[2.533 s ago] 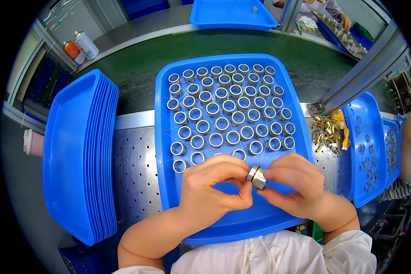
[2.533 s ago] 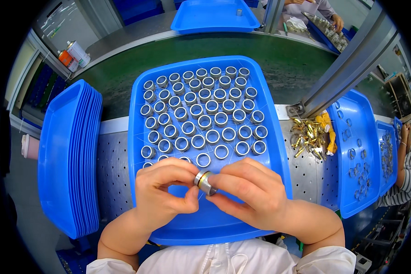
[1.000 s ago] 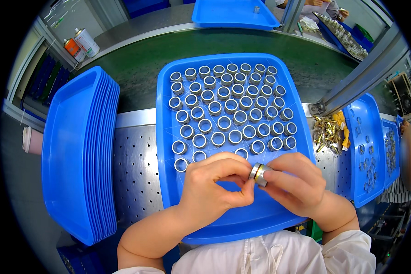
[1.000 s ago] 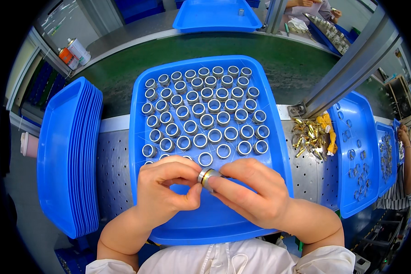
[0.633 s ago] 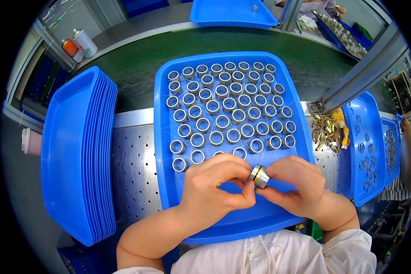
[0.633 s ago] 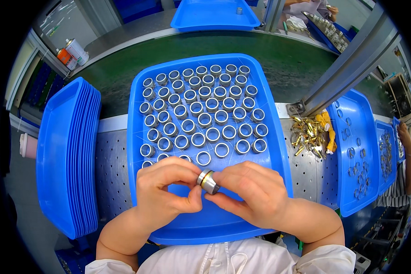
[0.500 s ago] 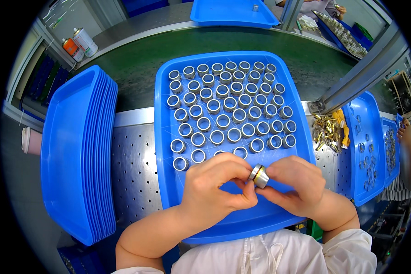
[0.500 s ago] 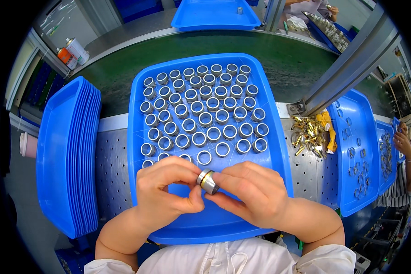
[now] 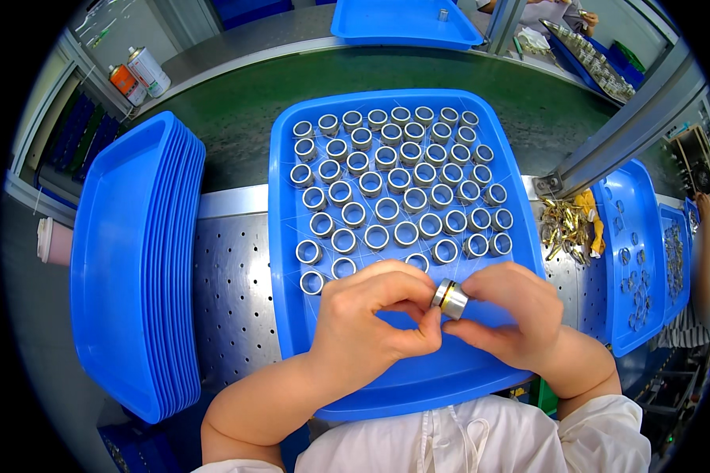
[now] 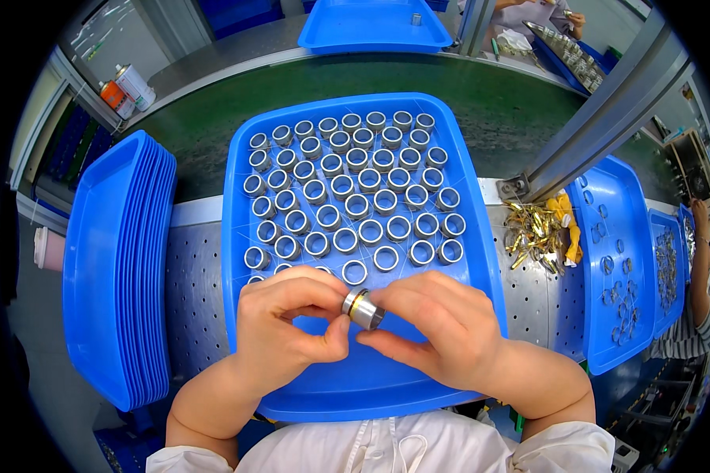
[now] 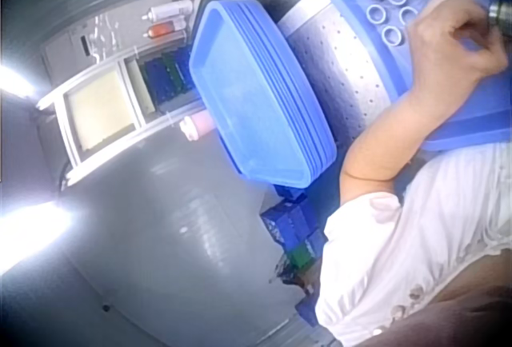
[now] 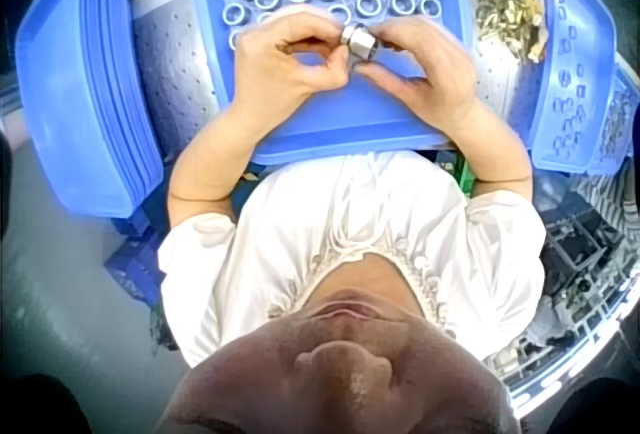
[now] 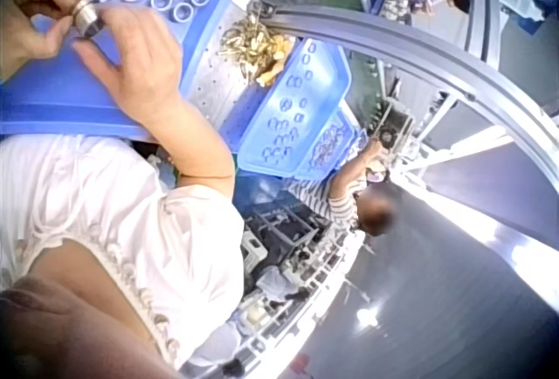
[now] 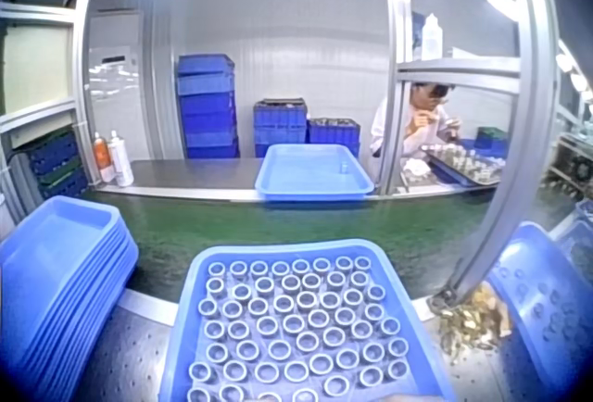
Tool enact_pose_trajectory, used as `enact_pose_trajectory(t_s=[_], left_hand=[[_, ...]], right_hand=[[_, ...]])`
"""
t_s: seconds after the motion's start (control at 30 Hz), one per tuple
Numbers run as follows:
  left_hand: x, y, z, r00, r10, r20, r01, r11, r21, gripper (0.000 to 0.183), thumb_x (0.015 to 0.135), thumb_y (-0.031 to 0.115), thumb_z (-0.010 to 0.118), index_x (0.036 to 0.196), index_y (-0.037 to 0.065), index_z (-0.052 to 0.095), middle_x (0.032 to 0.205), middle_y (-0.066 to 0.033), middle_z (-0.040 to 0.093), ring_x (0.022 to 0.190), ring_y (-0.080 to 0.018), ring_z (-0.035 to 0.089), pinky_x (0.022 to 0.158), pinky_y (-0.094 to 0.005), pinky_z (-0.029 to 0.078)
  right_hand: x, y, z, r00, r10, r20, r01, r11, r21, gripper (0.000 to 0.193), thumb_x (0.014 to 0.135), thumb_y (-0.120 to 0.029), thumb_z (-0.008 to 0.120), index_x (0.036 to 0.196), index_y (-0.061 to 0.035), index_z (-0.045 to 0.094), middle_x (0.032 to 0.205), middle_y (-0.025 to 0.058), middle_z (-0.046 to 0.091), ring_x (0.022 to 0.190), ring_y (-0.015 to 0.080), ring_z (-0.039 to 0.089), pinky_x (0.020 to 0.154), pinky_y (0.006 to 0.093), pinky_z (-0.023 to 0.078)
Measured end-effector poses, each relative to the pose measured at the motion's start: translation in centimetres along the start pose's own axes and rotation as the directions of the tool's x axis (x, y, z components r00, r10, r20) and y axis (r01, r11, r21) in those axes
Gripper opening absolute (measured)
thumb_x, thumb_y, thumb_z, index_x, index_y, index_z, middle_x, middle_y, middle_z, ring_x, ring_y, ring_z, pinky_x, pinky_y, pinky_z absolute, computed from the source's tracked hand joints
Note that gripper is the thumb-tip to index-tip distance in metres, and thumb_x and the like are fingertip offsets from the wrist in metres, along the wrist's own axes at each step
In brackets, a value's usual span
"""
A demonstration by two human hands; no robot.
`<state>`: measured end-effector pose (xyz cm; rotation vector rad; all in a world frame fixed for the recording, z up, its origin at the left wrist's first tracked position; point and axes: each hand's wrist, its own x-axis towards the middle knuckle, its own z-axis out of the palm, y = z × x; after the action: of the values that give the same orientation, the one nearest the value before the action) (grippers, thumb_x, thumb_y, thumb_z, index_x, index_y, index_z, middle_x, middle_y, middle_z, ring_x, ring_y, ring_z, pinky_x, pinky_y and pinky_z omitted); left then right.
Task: The person picks up small cylindrical metal components from a blue tray and inserts a thin wire into them. They manipulate the wire and component by hand, then place the assembled unit into a separate blue tray. The process is repeated for multiple units.
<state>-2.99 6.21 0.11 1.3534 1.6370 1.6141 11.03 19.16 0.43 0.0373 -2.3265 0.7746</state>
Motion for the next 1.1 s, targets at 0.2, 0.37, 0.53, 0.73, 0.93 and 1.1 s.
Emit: enact_pose_trajectory(t_s=[0.2, 0.37, 0.53, 0.73, 0.93, 1.1], left_hand=[[0.05, -0.07, 0.25, 1.000, 0.007, -0.031, -0.006, 1.000, 0.011, 0.018, 0.063, -0.007, 0.069, 0.078, -0.001, 0.062, 0.083, -0.0097, 0.063, 0.066, -0.0137, 0.065, 0.060, -0.0224, 0.055], [-0.18, -0.12, 0.14, 0.999, 0.037, -0.024, -0.035, 0.997, 0.074, 0.020, 0.057, -0.006, 0.069, 0.075, 0.000, 0.062, 0.081, -0.0096, 0.064, 0.068, -0.0129, 0.064, 0.060, -0.0224, 0.055], [-0.14, -0.21, 0.20, 0.996, 0.078, -0.033, -0.075, 0.994, 0.078, 0.019, 0.060, -0.006, 0.069, 0.075, 0.000, 0.061, 0.081, -0.0093, 0.063, 0.066, -0.0137, 0.065, 0.059, -0.0225, 0.055], [-0.01, -0.03, 0.04, 0.999, -0.038, -0.020, 0.037, 0.998, -0.049, 0.019, 0.063, -0.008, 0.068, 0.079, -0.001, 0.062, 0.085, -0.0095, 0.063, 0.068, -0.0133, 0.065, 0.062, -0.0223, 0.055], [-0.11, -0.12, -0.09, 0.999, -0.044, -0.015, 0.043, 0.997, -0.062, 0.017, 0.064, -0.008, 0.068, 0.079, -0.002, 0.062, 0.086, -0.0097, 0.063, 0.068, -0.0133, 0.065, 0.063, -0.0223, 0.055], [-0.01, -0.17, 0.14, 0.999, -0.030, -0.015, 0.029, 0.997, -0.067, 0.017, 0.064, -0.008, 0.068, 0.078, -0.002, 0.062, 0.086, -0.0097, 0.063, 0.068, -0.0134, 0.065, 0.062, -0.0223, 0.055]], right_hand=[[-0.10, 0.13, 0.10, 1.000, -0.027, -0.009, 0.027, 1.000, 0.001, 0.039, 0.061, -0.007, 0.079, 0.094, -0.0009, 0.060, 0.078, 0.0096, 0.062, 0.063, 0.0215, 0.060, 0.052, 0.0287, 0.047], [-0.27, 0.09, 0.22, 0.997, -0.080, -0.012, 0.080, 0.996, -0.040, 0.039, 0.061, -0.006, 0.078, 0.094, 0.0004, 0.061, 0.078, 0.0097, 0.061, 0.062, 0.0204, 0.058, 0.050, 0.0283, 0.046], [-0.29, 0.16, 0.38, 0.995, -0.100, -0.021, 0.099, 0.994, -0.045, 0.038, 0.060, -0.005, 0.077, 0.095, 0.0012, 0.061, 0.078, 0.0099, 0.061, 0.062, 0.0205, 0.058, 0.050, 0.0282, 0.046], [0.04, 0.50, 0.16, 0.985, -0.173, -0.013, 0.171, 0.981, -0.095, 0.038, 0.061, -0.004, 0.076, 0.095, 0.0009, 0.062, 0.081, 0.0104, 0.059, 0.063, 0.0214, 0.057, 0.052, 0.0287, 0.047], [0.21, 0.00, 0.15, 0.997, -0.073, -0.034, 0.072, 0.997, -0.040, 0.039, 0.060, -0.005, 0.078, 0.095, 0.0002, 0.061, 0.081, 0.0106, 0.061, 0.065, 0.0219, 0.059, 0.053, 0.0293, 0.048], [-0.12, 0.06, 0.17, 0.999, -0.037, -0.026, 0.037, 0.999, -0.019, 0.040, 0.060, -0.007, 0.079, 0.095, -0.0002, 0.061, 0.080, 0.0106, 0.062, 0.065, 0.0219, 0.059, 0.053, 0.0288, 0.048]])
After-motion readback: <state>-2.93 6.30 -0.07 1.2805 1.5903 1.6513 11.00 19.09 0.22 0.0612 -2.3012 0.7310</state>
